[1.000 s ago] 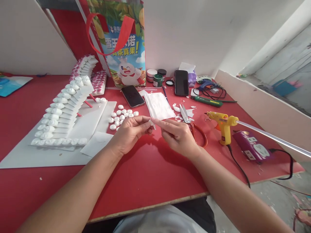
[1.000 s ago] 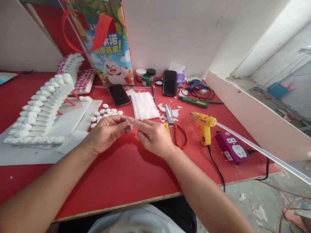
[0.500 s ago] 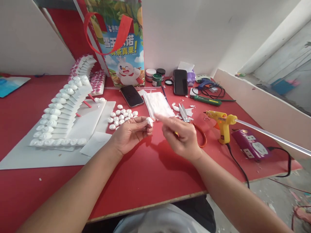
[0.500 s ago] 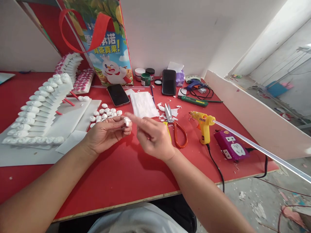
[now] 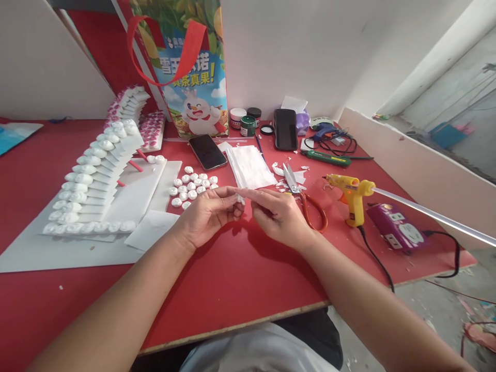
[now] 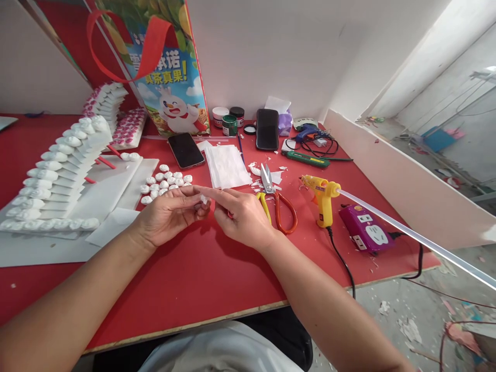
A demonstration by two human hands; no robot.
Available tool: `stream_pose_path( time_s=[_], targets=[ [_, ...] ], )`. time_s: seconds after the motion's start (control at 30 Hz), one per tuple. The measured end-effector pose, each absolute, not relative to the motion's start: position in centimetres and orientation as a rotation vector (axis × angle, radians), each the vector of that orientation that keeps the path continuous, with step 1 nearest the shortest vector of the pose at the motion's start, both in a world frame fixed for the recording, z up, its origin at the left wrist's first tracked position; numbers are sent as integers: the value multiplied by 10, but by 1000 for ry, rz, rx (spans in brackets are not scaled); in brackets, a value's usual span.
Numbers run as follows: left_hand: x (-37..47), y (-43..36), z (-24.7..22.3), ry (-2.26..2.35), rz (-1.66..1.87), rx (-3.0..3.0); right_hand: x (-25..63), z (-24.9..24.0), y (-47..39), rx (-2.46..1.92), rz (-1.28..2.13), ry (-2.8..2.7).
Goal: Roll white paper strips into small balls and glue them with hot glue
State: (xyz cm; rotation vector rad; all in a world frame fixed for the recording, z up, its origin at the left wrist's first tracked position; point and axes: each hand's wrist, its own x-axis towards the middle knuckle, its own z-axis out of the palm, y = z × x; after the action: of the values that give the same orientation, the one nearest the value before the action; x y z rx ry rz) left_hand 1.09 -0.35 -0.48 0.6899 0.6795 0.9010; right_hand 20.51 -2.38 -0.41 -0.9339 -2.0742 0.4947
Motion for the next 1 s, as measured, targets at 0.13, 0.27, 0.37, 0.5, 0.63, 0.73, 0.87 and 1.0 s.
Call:
stream_pose_path(
  time_s=[0.13, 0.27, 0.37, 0.5, 0.63, 0.73, 0.87, 1.0],
  targets=[
    [12, -4, -1, 693, 926, 630, 205, -4, -25, -925, 547, -2077],
    [11, -3, 1, 656, 912, 494, 202, -2, -26, -919, 844, -1877],
    [9, -2, 0, 600, 877, 422, 199, 0, -24, -907, 1121, -1670],
    [8, 0, -2, 574, 887, 352, 195, 3, -23, -916, 1329, -1518],
    [9, 1, -1, 571, 923, 289, 193, 6, -24, -930, 1497, -1373],
    [11, 1, -1, 581, 943, 278, 192, 6, -25, -912, 1619, -1281],
    [14, 1, -2, 627, 996, 310, 191, 5, -24, -897, 1707, -1200],
    [16, 0, -4, 691, 1052, 363, 190, 5, -24, -873, 1755, -1153]
  ],
)
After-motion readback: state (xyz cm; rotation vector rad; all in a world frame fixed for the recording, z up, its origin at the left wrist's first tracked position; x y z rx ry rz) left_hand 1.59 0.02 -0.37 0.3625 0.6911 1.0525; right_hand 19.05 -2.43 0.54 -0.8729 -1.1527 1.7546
